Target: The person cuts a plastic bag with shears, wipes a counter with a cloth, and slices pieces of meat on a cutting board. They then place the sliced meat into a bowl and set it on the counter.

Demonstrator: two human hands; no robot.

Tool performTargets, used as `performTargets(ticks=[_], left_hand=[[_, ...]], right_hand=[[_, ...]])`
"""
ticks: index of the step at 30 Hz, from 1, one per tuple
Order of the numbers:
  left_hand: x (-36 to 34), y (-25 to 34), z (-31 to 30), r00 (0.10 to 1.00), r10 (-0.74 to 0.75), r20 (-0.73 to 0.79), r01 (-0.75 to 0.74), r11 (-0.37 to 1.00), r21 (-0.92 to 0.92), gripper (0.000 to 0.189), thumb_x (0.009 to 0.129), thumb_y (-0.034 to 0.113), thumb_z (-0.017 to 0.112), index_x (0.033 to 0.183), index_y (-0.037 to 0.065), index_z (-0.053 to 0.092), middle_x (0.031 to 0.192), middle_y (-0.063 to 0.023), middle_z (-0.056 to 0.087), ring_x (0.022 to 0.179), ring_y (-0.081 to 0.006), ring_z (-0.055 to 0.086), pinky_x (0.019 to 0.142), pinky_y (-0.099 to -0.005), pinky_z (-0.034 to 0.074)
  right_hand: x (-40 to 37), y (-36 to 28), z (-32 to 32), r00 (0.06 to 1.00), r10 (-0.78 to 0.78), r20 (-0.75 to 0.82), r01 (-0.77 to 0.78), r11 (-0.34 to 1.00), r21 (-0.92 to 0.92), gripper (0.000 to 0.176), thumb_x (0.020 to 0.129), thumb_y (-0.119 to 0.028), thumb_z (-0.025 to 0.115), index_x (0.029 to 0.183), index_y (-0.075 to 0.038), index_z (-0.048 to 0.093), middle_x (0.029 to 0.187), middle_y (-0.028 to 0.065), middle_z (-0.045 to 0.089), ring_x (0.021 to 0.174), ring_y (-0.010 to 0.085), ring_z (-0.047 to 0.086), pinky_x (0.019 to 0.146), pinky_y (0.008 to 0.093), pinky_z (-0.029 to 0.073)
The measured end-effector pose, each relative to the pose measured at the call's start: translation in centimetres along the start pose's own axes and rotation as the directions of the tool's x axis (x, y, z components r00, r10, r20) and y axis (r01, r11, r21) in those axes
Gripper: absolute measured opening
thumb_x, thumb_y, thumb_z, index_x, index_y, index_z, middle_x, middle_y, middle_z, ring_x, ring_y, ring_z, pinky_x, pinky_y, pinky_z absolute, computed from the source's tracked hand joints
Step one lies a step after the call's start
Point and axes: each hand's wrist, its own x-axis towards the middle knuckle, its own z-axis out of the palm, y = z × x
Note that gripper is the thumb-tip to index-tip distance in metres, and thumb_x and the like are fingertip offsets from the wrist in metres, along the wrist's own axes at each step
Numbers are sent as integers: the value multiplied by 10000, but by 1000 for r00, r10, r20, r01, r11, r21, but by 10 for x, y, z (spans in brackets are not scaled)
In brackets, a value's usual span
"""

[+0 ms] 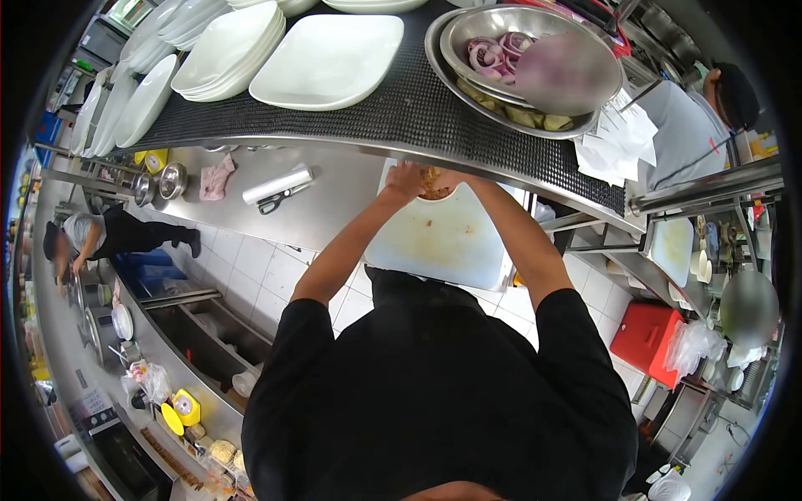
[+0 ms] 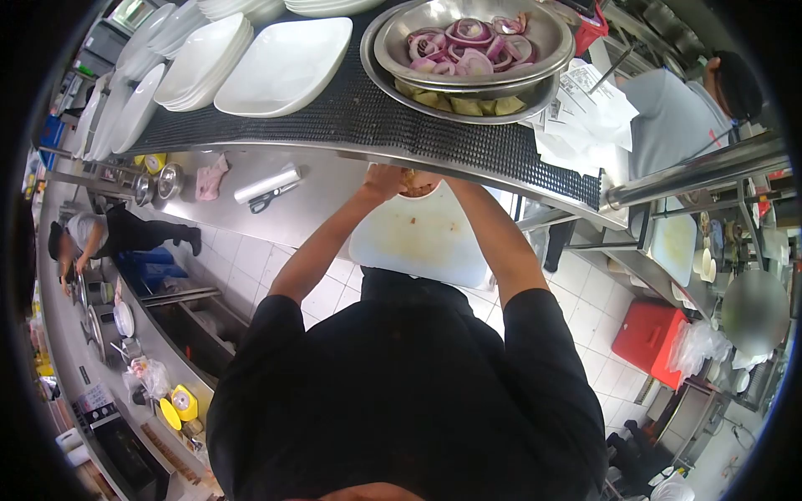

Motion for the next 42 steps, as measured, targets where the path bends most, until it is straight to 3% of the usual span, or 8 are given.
performTargets(ticks=[11, 14, 18, 22, 27, 33, 36, 42], left_hand=[[-20, 3, 28, 971, -30, -239, 1, 993, -121, 543, 898, 299, 658, 1319, -8, 506, 1301, -174, 472, 1199, -364, 524, 920, -483, 519], [-33, 0, 29, 792, -136, -595, -69, 948, -309, 434, 919, 218, 635, 1240, -19, 464, 1241, -240, 461, 1091, -420, 575, 848, -492, 557], [-31, -6, 51, 828, -418, -375, 110, 775, -622, 397, 959, 314, 613, 1142, -11, 474, 1217, -294, 456, 1018, -500, 615, 833, -546, 554], [-33, -4, 59, 870, -405, -283, 121, 729, -674, 367, 961, 327, 603, 1103, -3, 525, 1196, -295, 481, 997, -498, 620, 841, -557, 545], [-28, -5, 76, 855, -419, -305, 105, 716, -690, 311, 955, 308, 605, 1057, 17, 569, 1179, -288, 497, 936, -493, 626, 838, -553, 542], [-30, -10, 94, 847, -405, -344, 8, 657, -754, 308, 914, 281, 669, 857, -14, 598, 845, -235, 641, 775, -400, 667, 733, -504, 568], [-49, 8, 78, 846, -533, -20, 12, 57, -998, 318, 896, 273, 702, 788, -5, 591, 713, -177, 649, 674, -308, 691, 608, -442, 569], [-75, -12, 91, 848, -529, -3, -33, -46, -998, 262, 959, 225, 671, 818, 57, 525, 810, -68, 593, 730, -187, 680, 580, -374, 625]], right_hand=[[55, 45, 96, 950, -272, -154, 225, 937, -266, 267, 787, -140, 599, 955, 22, 730, 993, 255, 718, 931, 426, 701, 845, 531, 541], [47, 21, 69, 989, -129, 70, 140, 971, -193, 315, 855, -189, 576, 1016, 43, 717, 1052, 258, 711, 929, 398, 717, 791, 493, 574], [35, 8, 51, 948, 145, 283, -154, 988, 11, 302, 879, -200, 576, 1051, 0, 724, 1050, 256, 716, 921, 380, 731, 774, 449, 602], [47, 26, 65, 937, 57, 346, 35, 967, -253, 320, 866, -175, 606, 1109, 12, 696, 1164, 243, 700, 968, 387, 724, 797, 455, 596], [13, -14, 47, 954, 294, 60, -288, 954, -84, 361, 859, -150, 625, 1184, 5, 651, 1160, 264, 689, 1050, 399, 693, 864, 455, 578], [1, -21, 36, 977, 212, -24, -212, 951, -226, 359, 881, -252, 621, 1142, -7, 657, 1135, 234, 697, 1065, 403, 680, 921, 485, 548], [-5, -15, 31, 986, 150, -73, -162, 964, -212, 393, 890, -323, 613, 1133, -18, 664, 1101, 230, 705, 1038, 406, 681, 907, 495, 543], [-78, -87, -48, 996, -23, -85, 33, 992, 122, 389, 914, -336, 641, 1187, -59, 650, 1058, 211, 719, 918, 327, 725, 789, 430, 563]])
